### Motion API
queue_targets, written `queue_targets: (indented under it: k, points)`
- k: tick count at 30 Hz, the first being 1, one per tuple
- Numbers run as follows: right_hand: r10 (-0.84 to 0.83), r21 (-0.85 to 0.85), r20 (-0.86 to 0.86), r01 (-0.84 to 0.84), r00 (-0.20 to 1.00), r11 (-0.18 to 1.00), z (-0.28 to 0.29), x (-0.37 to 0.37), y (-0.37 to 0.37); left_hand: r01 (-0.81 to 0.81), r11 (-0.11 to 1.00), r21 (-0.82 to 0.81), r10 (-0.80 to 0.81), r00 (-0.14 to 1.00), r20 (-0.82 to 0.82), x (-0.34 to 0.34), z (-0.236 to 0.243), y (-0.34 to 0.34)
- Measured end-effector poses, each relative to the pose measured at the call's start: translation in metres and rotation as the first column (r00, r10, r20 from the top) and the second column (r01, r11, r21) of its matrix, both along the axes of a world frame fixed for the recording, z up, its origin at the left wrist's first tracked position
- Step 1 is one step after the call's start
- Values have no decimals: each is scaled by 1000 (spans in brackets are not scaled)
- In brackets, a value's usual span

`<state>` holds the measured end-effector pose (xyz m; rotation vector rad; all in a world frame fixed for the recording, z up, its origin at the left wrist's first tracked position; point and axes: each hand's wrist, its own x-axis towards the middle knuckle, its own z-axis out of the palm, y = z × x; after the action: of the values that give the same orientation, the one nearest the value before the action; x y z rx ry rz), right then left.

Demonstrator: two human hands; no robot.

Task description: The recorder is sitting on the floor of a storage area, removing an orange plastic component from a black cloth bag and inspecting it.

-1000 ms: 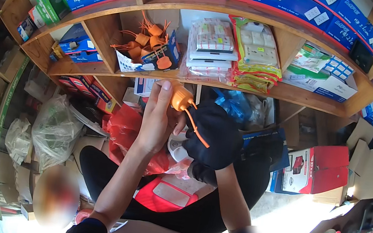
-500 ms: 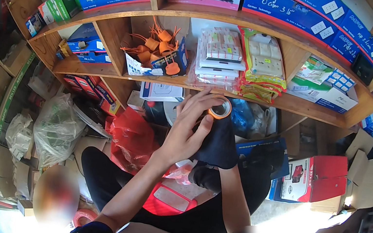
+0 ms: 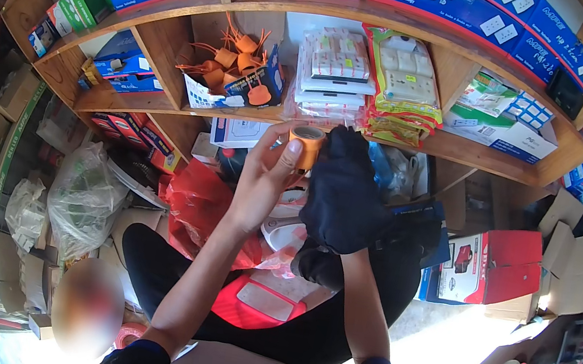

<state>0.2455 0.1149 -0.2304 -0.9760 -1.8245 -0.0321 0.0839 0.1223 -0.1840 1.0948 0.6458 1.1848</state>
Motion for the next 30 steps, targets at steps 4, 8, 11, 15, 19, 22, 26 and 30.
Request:
queue_targets:
  k: [4, 8, 11, 15, 19, 22, 26, 30]
  points:
    - [-191, -274, 204, 243, 960, 930, 28, -10, -10, 127, 988, 87, -86, 924, -374, -16, 13, 9]
    - [78, -466, -351, -247, 933, 850, 57, -19, -33, 83, 993, 88, -48, 939, -341, -20, 14, 7]
    - [48, -364, -248, -139, 968, 921, 63, -22, -37, 44, 984, 174, 4, 964, -265, -17, 12, 2]
    - [-59, -258, -68, 40, 996, 965, 54, -20, -29, 94, 995, 45, -78, 957, -281, -17, 18, -1]
    - [-155, -242, 80, 170, 985, 955, 42, -18, -29, 267, 927, -264, -360, 830, -426, -21, 27, 11]
    - [-210, -298, 233, 276, 949, 914, 33, -17, -28, 309, 919, -246, -387, 828, -406, -24, 28, 15]
    - [-36, -235, -89, 14, 995, 972, 28, -12, -16, 144, 989, 32, -102, 823, -559, -21, 24, 14]
    - [106, -142, -233, -142, 967, 980, 32, -15, -11, 60, 916, 396, 222, 748, -626, -14, 23, 8]
